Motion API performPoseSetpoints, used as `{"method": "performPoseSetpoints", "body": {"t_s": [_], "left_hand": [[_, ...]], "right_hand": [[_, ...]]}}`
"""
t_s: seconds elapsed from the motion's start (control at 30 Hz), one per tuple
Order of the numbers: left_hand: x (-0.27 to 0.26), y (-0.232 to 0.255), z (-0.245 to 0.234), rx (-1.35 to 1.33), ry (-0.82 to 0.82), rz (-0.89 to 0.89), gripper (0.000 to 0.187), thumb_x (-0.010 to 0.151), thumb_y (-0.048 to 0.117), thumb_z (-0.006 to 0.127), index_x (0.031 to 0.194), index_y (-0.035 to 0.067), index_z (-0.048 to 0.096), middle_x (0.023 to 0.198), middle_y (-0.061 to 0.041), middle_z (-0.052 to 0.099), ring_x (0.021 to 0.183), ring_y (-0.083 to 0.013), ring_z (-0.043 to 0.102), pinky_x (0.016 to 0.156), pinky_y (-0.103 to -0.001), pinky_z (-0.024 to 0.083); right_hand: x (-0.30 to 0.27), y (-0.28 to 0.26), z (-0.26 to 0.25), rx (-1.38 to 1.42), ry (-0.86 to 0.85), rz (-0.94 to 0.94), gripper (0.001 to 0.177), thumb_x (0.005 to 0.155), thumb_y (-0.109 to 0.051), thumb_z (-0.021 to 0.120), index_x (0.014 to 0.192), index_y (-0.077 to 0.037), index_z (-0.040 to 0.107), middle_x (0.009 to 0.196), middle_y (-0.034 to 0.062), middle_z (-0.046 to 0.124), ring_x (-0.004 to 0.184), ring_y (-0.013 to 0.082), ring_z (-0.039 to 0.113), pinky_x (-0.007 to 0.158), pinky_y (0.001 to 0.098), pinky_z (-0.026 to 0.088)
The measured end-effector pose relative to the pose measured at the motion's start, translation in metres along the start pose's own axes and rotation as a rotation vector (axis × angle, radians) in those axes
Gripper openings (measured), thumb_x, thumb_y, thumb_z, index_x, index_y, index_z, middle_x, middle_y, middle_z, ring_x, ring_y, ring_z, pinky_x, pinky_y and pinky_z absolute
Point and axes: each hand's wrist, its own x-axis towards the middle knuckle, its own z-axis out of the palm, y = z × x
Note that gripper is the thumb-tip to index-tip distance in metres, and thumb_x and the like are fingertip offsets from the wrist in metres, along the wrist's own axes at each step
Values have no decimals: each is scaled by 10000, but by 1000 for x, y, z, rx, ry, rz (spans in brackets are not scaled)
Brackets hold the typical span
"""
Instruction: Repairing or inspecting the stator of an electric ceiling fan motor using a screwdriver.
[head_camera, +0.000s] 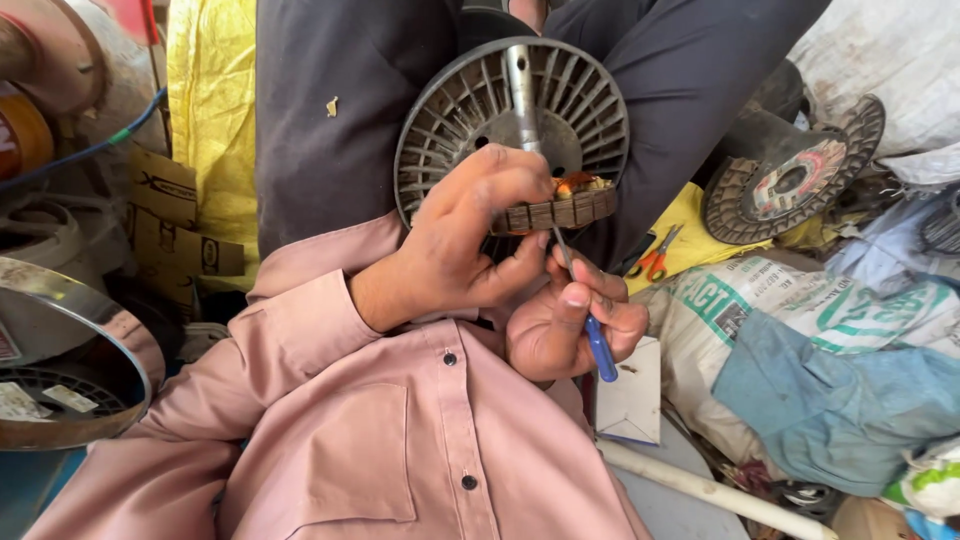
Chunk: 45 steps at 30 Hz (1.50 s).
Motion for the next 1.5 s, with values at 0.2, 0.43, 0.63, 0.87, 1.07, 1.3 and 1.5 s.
{"method": "performPoseSetpoints", "body": {"t_s": [0.2, 0.43, 0.63, 0.87, 1.07, 1.3, 1.5], "left_hand": [[2, 1, -3, -46, -14, 4, 394, 939, -35, 684, 1277, 1, 485, 1228, -202, 581, 1058, -308, 650, 941, -358, 562], [1, 2, -4, -76, -15, -14, 376, 946, 2, 696, 1266, 0, 499, 1194, -191, 596, 1033, -312, 653, 928, -369, 558], [4, 2, -7, -51, -7, -22, 400, 941, 67, 727, 1280, -18, 532, 1160, -183, 620, 1000, -313, 657, 885, -370, 552], [2, 0, -4, -34, -10, -13, 389, 926, 113, 771, 1238, -5, 572, 1109, -155, 636, 907, -297, 638, 818, -369, 530], [0, 4, -1, 9, 5, -49, 398, 928, 92, 782, 1247, 8, 560, 1105, -153, 633, 940, -305, 640, 822, -363, 532], [-7, -2, -1, 59, 7, -25, 535, 962, 79, 786, 1381, 23, 457, 1229, -169, 634, 1031, -306, 656, 902, -371, 543], [4, 15, -2, 48, -5, 128, 608, 877, 75, 764, 1370, 18, 413, 1279, -248, 537, 1148, -347, 621, 1007, -436, 539]], "right_hand": [[15, 9, 12, -277, -160, -402, 200, 978, -32, 610, 971, 54, 430, 867, 194, 635, 776, 315, 745, 695, 403, 675], [-4, -6, 12, -72, 8, -16, 189, 1021, 7, 630, 943, 17, 459, 856, 233, 639, 748, 326, 715, 667, 396, 647], [15, -2, 4, -327, -185, -366, 176, 1009, -17, 595, 991, 0, 421, 931, 154, 603, 770, 240, 748, 644, 323, 662], [37, -21, 14, -568, -691, -510, 94, 1021, 36, 524, 993, 33, 435, 951, 179, 532, 879, 351, 703, 715, 415, 637], [15, 1, 6, -339, -435, -349, 143, 1023, -24, 536, 919, 64, 493, 947, 175, 564, 781, 292, 692, 670, 376, 610], [12, 10, 13, -279, -282, -362, 213, 1031, -52, 574, 854, 37, 497, 902, 200, 554, 735, 298, 646, 638, 361, 558], [30, 5, -9, -268, -431, -589, 251, 1021, -74, 579, 820, 9, 455, 896, 172, 651, 691, 281, 707, 587, 374, 616]]}}
